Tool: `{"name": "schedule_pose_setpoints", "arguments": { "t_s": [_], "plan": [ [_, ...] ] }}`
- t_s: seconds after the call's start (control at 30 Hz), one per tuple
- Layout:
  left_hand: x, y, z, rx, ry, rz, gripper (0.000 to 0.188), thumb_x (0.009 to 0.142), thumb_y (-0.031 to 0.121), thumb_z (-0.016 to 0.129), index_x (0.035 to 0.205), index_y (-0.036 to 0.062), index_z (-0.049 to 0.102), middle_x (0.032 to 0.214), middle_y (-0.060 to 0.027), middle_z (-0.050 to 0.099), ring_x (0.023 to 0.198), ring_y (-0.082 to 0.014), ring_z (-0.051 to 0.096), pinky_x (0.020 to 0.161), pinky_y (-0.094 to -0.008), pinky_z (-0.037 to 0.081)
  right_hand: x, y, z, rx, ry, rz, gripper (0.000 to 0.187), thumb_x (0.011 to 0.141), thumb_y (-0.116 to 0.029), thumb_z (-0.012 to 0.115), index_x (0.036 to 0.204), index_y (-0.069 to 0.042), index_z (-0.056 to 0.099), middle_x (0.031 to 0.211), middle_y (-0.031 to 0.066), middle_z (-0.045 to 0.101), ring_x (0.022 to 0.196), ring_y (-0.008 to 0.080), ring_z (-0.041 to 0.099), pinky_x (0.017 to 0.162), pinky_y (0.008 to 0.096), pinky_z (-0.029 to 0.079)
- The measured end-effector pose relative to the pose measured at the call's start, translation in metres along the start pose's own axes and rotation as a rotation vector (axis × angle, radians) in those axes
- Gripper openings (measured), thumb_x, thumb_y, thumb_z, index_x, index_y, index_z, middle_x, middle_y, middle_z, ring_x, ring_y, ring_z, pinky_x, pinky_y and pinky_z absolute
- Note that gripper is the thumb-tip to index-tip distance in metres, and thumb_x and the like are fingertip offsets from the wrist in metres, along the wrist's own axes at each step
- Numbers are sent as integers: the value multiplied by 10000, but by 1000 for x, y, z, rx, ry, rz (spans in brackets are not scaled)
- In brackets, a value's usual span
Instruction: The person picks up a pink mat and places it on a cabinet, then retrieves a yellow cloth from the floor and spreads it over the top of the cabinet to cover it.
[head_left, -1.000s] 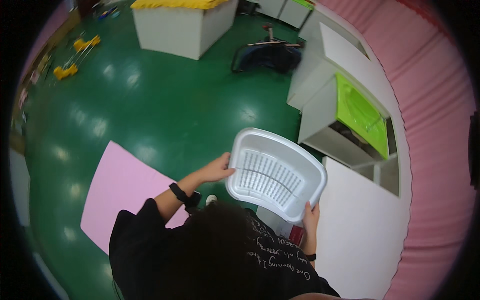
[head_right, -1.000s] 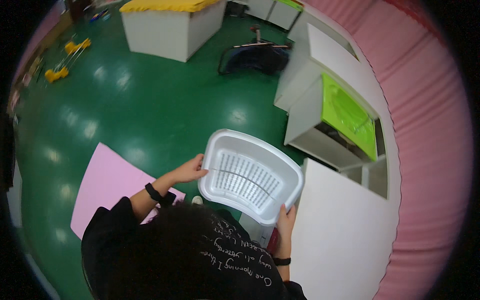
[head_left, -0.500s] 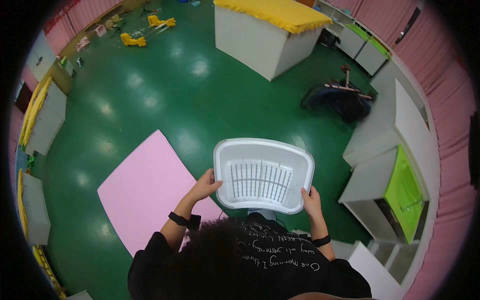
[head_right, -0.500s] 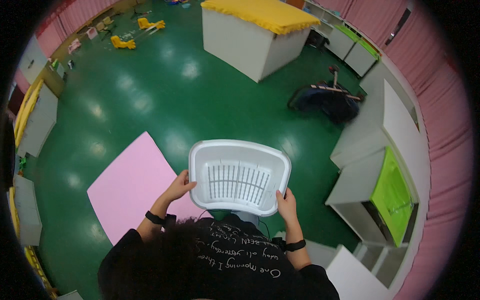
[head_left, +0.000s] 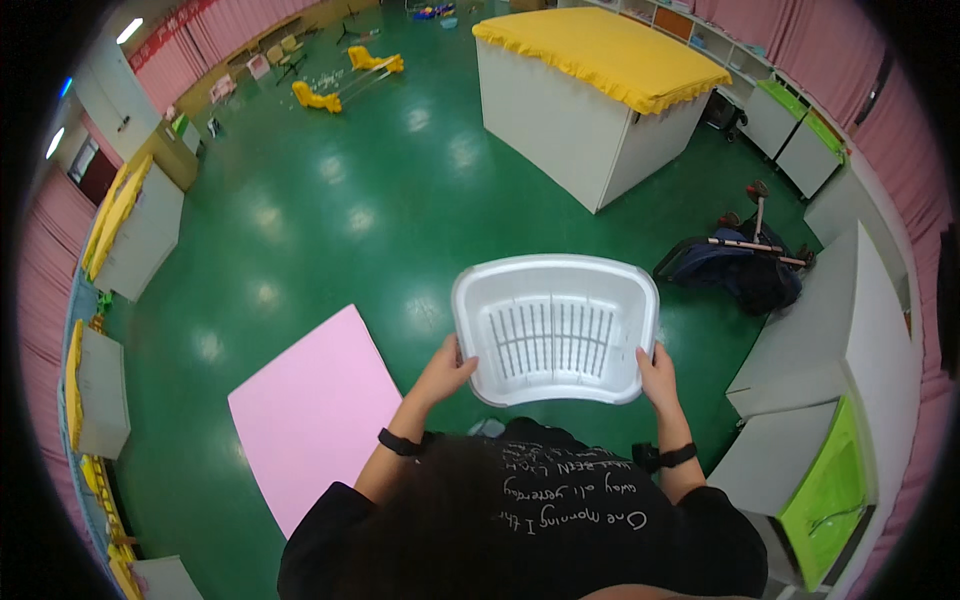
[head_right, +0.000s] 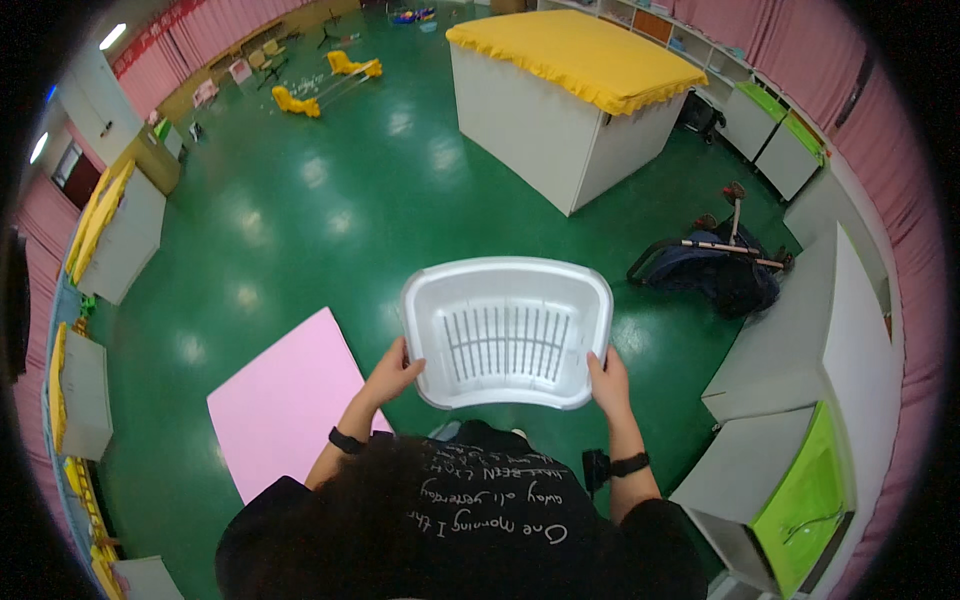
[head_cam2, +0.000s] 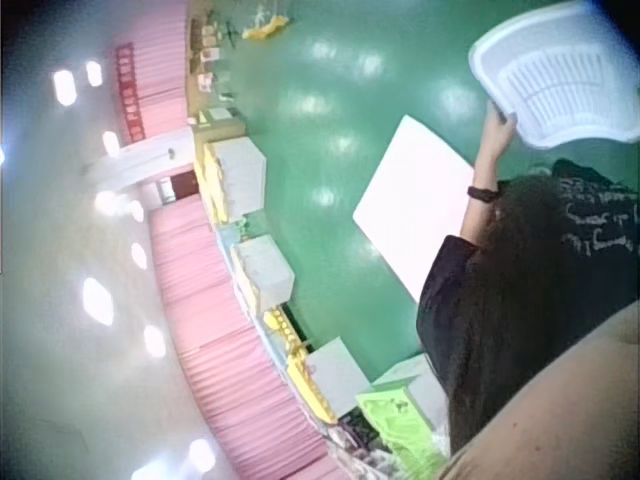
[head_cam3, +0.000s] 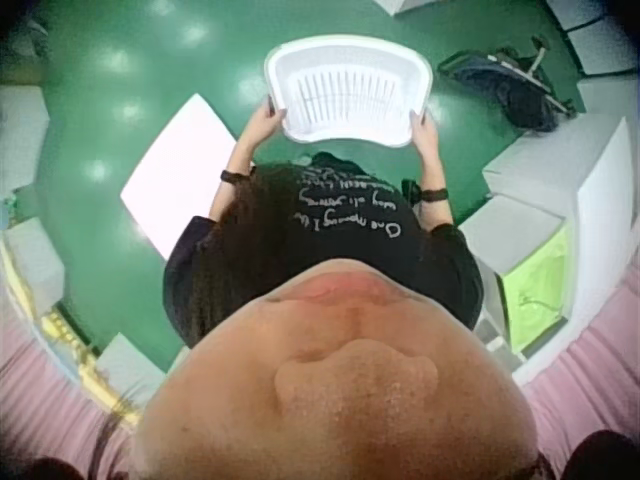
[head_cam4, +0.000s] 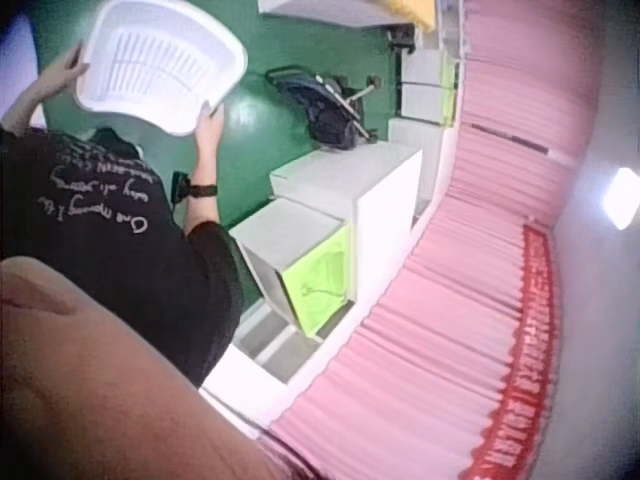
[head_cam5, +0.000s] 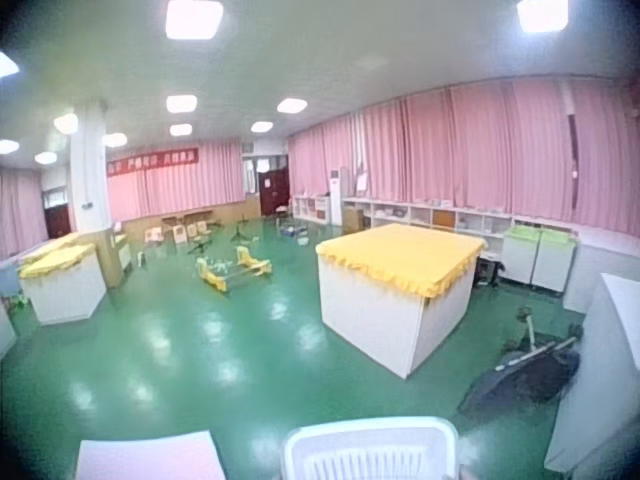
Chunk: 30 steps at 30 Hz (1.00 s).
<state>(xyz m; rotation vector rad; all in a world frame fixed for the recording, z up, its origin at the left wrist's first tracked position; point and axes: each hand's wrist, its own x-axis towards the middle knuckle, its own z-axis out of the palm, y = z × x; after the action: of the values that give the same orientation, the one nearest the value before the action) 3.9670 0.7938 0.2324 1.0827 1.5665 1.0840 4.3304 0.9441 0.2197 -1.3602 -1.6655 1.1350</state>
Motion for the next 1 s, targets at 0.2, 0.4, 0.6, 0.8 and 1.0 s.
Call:
{"name": "schedule_pose_setpoints", "arguments": {
  "t_s": [0.2, 0.4, 0.6, 0.8, 1.0],
  "plan": [
    [46, -82, 15, -55, 222, 104, 490, 783, 140, 588, 1171, -69, 374, 866, -94, 558, 704, -128, 494, 638, -265, 426, 78, 35, 38, 107, -136, -109, 300, 836, -153, 526, 1052, 54, 512, 926, 166, 611, 831, 199, 587, 721, 299, 450],
    [102, -134, 8, 146, 189, -96, 378, 758, 163, 586, 1041, -69, 493, 756, -69, 552, 642, -139, 502, 581, -285, 424, 151, 108, 79, -195, -313, -17, 354, 811, -224, 547, 1034, 50, 532, 888, 199, 618, 816, 266, 607, 719, 339, 460],
    [201, -70, -56, 0, 207, 56, 389, 787, 107, 534, 1127, -67, 459, 992, -160, 585, 852, -186, 575, 758, -307, 459, 256, 11, 94, -242, -279, -112, 314, 806, -214, 551, 981, 45, 550, 854, 196, 620, 758, 286, 611, 667, 339, 466],
    [283, -49, -126, -2, 387, 131, 443, 800, 100, 521, 1191, -66, 397, 957, -142, 587, 834, -180, 559, 749, -295, 441, 364, -17, 175, -8, -173, -243, 316, 818, -189, 549, 1043, 30, 526, 894, 183, 623, 795, 259, 615, 695, 330, 467],
    [366, -71, -195, -23, 337, 68, 411, 787, 119, 544, 1137, -71, 442, 877, -115, 592, 707, -148, 538, 626, -277, 437, 465, -44, 235, -205, -336, -144, 319, 817, -211, 547, 1010, 43, 543, 890, 202, 617, 791, 274, 612, 696, 344, 465]
  ]
}}
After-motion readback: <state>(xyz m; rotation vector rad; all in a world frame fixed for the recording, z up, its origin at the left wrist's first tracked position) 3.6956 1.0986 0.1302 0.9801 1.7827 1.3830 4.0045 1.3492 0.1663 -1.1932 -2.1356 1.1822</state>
